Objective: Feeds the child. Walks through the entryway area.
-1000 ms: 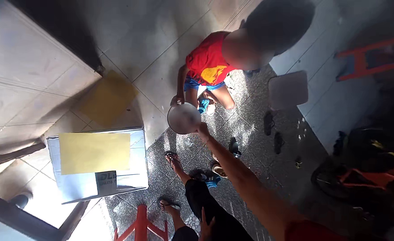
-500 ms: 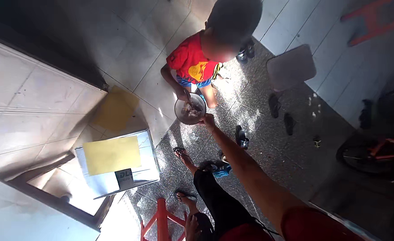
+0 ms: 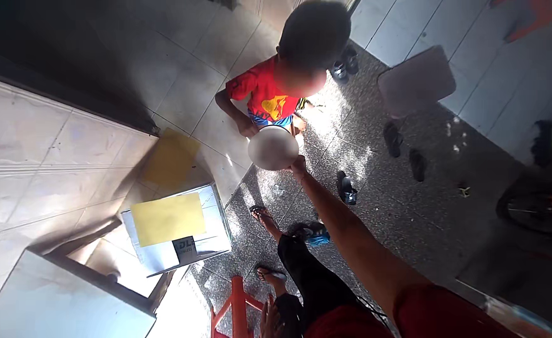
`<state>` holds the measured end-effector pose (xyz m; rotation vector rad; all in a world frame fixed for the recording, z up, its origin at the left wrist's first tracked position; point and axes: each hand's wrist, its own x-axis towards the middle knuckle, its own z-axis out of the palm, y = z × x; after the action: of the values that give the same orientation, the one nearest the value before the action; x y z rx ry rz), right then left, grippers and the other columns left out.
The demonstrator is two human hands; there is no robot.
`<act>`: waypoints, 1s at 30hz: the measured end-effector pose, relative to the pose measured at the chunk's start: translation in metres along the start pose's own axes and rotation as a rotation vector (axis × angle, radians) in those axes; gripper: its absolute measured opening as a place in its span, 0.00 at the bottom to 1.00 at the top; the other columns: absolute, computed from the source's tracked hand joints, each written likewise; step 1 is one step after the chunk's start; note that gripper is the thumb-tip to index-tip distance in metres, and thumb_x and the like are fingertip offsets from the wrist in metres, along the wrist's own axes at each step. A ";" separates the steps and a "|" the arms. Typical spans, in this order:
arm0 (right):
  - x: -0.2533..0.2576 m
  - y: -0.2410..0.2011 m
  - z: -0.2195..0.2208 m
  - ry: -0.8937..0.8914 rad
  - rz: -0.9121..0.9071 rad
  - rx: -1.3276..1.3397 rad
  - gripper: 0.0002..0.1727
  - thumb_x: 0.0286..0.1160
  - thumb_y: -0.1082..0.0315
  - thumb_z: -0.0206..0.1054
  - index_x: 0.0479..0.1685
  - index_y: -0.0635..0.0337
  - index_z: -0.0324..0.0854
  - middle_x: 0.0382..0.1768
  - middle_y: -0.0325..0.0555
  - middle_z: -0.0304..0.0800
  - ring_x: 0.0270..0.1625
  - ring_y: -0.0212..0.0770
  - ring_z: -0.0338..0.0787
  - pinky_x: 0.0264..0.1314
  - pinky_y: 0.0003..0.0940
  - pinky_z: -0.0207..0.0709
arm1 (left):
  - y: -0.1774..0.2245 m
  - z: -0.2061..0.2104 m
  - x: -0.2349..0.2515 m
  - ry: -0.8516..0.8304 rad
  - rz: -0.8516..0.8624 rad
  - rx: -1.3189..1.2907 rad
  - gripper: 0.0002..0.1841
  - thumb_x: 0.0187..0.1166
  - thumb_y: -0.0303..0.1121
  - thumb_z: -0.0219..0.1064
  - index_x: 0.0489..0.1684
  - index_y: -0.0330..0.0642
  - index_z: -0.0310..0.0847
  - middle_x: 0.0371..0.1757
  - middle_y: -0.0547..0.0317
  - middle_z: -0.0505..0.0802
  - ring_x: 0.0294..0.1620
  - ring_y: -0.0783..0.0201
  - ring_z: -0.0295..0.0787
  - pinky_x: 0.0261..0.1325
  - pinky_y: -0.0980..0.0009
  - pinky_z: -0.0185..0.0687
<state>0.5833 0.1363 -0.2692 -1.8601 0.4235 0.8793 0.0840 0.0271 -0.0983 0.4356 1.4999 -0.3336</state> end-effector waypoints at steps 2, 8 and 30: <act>0.004 0.000 -0.003 0.000 0.001 0.003 0.14 0.70 0.84 0.61 0.54 0.77 0.80 0.43 0.62 0.88 0.33 0.46 0.90 0.39 0.41 0.88 | 0.000 0.003 0.002 0.014 -0.016 -0.018 0.29 0.95 0.37 0.46 0.93 0.39 0.49 0.82 0.31 0.73 0.76 0.39 0.75 0.71 0.43 0.74; 0.012 -0.001 -0.014 0.019 0.009 -0.003 0.15 0.70 0.84 0.60 0.56 0.78 0.80 0.49 0.67 0.87 0.40 0.51 0.92 0.45 0.46 0.89 | 0.005 0.016 0.003 0.028 -0.042 -0.015 0.28 0.95 0.37 0.46 0.92 0.39 0.51 0.81 0.33 0.74 0.76 0.40 0.76 0.71 0.44 0.74; 0.051 -0.030 -0.054 0.126 -0.052 -0.159 0.15 0.73 0.80 0.64 0.57 0.73 0.83 0.48 0.63 0.89 0.40 0.47 0.90 0.46 0.45 0.86 | 0.017 0.029 0.015 0.041 -0.088 0.034 0.27 0.96 0.39 0.45 0.91 0.39 0.53 0.80 0.33 0.75 0.75 0.41 0.77 0.71 0.44 0.74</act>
<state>0.6576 0.1062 -0.2741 -2.0710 0.3901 0.7817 0.1181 0.0293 -0.1115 0.4060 1.5582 -0.4221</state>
